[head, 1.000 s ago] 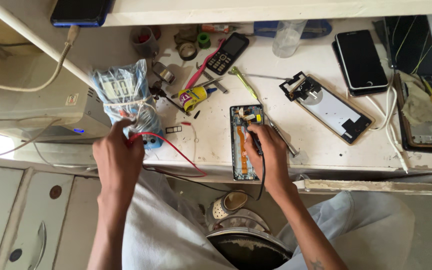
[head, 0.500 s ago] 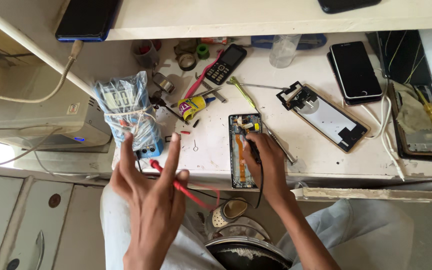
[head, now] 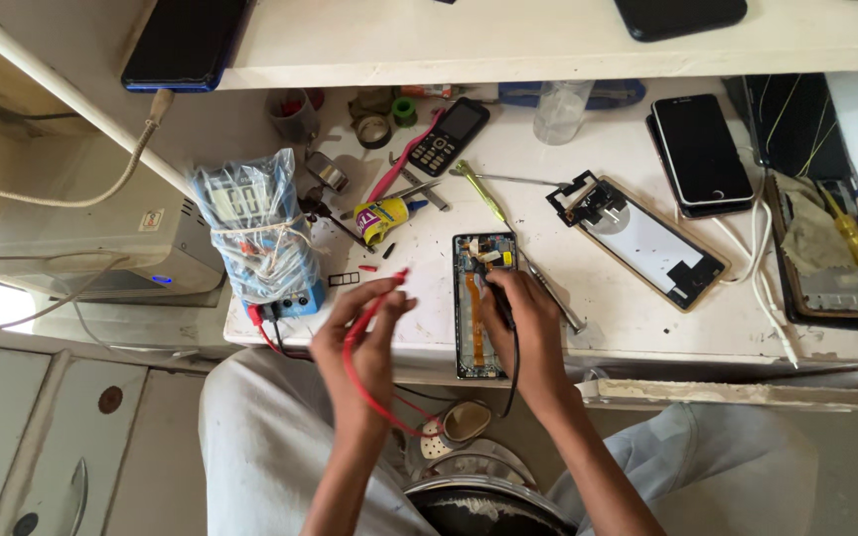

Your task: The person repairs a disassembled smartphone at a workbench. They manipulate components on the exposed phone motherboard with tweezers and a screwdriver, then use multimeter probes to test points on the board, continuing to work on the internal parts throughout the clip.

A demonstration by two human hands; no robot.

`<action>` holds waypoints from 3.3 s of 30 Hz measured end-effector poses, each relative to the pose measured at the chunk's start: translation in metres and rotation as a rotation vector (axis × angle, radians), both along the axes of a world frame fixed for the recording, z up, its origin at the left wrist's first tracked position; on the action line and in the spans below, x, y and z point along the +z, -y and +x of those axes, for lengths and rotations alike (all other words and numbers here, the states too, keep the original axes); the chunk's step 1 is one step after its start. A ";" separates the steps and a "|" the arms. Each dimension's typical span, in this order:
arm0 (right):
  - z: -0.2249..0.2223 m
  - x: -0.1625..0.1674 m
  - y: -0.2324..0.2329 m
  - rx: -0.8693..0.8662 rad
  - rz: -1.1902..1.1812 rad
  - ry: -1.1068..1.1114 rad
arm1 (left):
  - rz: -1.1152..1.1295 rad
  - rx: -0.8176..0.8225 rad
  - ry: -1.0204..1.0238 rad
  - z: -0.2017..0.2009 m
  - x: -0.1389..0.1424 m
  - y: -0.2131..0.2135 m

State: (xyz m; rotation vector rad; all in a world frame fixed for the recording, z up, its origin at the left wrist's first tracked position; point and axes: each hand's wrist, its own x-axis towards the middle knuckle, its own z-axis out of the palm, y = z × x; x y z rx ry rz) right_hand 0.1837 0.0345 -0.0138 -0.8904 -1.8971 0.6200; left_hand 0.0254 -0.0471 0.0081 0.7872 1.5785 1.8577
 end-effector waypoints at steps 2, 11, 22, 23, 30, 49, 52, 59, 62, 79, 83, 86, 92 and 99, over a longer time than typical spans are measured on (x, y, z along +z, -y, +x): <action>0.000 -0.002 0.000 0.001 0.003 -0.011 | -0.025 -0.059 0.077 0.009 -0.016 -0.013; -0.002 -0.012 -0.002 -0.055 0.004 0.043 | -0.082 0.027 -0.304 0.027 -0.041 -0.046; -0.002 -0.011 -0.002 -0.047 0.021 0.025 | -0.032 0.033 -0.419 0.030 -0.040 -0.043; -0.002 -0.011 -0.002 -0.047 0.021 0.024 | -0.043 0.032 -0.402 0.030 -0.040 -0.043; -0.003 -0.010 -0.003 -0.044 0.039 0.024 | -0.018 0.028 -0.450 0.030 -0.038 -0.043; -0.003 -0.011 -0.003 -0.048 0.026 0.020 | 0.002 0.031 -0.480 0.035 -0.043 -0.041; -0.002 -0.013 -0.003 -0.051 0.030 0.026 | 0.008 0.025 -0.472 0.034 -0.046 -0.043; -0.003 -0.014 -0.003 -0.057 0.028 0.003 | 0.004 -0.006 -0.462 0.028 -0.049 -0.046; -0.004 -0.013 -0.001 -0.054 0.012 -0.022 | 0.012 -0.038 -0.381 0.028 -0.050 -0.046; -0.005 -0.013 -0.001 -0.066 0.021 -0.007 | 0.019 -0.046 -0.398 0.029 -0.049 -0.047; -0.004 -0.014 -0.001 -0.069 0.018 -0.001 | 0.019 -0.039 -0.425 0.029 -0.049 -0.047; -0.005 -0.014 -0.001 -0.069 0.021 -0.002 | 0.025 -0.036 -0.435 0.029 -0.049 -0.047; -0.004 -0.011 -0.001 -0.053 0.025 -0.001 | 0.016 -0.045 -0.428 0.028 -0.049 -0.047; -0.004 -0.012 -0.001 -0.056 0.012 -0.013 | 0.005 -0.038 -0.433 0.030 -0.047 -0.047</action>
